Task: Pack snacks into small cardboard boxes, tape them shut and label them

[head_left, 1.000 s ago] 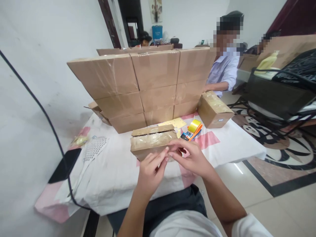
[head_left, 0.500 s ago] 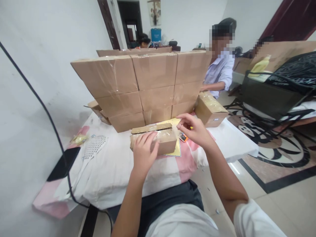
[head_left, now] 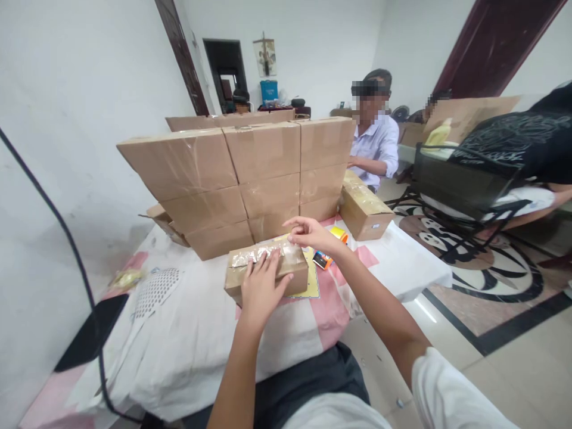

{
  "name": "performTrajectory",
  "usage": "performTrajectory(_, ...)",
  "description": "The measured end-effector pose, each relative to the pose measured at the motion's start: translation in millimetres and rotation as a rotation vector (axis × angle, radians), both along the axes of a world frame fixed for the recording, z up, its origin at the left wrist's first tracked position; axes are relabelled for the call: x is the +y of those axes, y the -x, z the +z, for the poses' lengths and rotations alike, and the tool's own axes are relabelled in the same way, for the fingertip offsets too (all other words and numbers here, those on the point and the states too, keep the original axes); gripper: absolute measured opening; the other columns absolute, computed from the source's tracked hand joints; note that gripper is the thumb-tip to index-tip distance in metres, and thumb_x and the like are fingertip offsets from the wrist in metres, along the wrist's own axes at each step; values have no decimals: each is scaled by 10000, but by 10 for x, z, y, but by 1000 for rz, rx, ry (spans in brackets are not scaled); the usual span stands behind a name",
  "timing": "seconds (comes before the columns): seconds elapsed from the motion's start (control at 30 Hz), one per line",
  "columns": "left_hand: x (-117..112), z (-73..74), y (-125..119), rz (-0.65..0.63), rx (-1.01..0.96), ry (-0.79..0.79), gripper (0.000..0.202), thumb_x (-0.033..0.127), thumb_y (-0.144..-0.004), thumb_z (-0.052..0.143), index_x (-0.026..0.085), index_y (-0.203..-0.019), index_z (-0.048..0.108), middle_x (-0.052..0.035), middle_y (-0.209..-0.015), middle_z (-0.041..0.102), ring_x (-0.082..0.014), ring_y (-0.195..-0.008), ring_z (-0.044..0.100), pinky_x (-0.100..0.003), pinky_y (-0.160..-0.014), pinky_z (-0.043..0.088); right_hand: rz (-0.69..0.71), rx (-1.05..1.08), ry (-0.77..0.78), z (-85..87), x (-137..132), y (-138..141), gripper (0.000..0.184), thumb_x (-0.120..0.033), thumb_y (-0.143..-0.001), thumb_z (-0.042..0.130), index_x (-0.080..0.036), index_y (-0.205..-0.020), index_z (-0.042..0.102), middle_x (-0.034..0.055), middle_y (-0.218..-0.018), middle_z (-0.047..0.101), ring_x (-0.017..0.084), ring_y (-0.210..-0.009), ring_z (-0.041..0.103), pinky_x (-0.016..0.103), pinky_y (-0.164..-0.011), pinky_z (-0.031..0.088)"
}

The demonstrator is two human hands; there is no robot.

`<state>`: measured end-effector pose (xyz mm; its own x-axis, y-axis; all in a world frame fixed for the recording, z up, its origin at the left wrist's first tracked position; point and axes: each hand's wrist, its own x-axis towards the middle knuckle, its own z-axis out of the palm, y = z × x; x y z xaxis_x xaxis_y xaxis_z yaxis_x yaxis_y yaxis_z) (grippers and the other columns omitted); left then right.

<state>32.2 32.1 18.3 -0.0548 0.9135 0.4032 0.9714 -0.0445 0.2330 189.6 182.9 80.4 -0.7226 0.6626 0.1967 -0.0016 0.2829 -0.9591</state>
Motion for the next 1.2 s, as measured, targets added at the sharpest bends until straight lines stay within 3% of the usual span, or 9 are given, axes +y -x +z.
performTrajectory(0.27, -5, -14, -10, 14, 11, -15, 634, 459, -985, 559, 237, -1572, 464, -105, -1521, 574, -326, -1470, 482, -542, -1226, 333, -153, -227, -322, -237, 115, 186, 385, -106, -846, 629, -132, -1229, 640, -36, -727, 645, 125, -690, 593, 254, -710, 438)
performTrajectory(0.6, -8, -2, -52, 10, 160, 47, 429, 433, -1042, 492, 393, -1457, 597, -104, -1603, 475, -376, -1484, 450, -753, -1187, 214, -183, -318, -460, -288, 89, 161, 373, -123, -873, 667, -139, -1246, 660, -3, -872, 665, 121, -769, 596, 240, -734, 411)
performTrajectory(1.0, 21, -91, -27, 7, 199, -43, 408, 464, -1041, 488, 417, -1422, 626, -96, -1581, 508, -369, -1462, 483, -720, -1196, 239, -200, -327, -567, -376, 118, 153, 429, -130, -847, 687, -171, -1271, 647, -22, -849, 658, 129, -766, 584, 236, -715, 397)
performTrajectory(1.2, 36, -124, -33, -2, 203, -103, 406, 461, -1038, 498, 395, -1412, 642, -109, -1551, 542, -375, -1441, 508, -705, -1187, 268, -238, -332, -692, -388, 76, 162, 414, -129, -841, 699, -168, -1252, 661, 16, -832, 659, 220, -993, 547, 299, -853, 428)
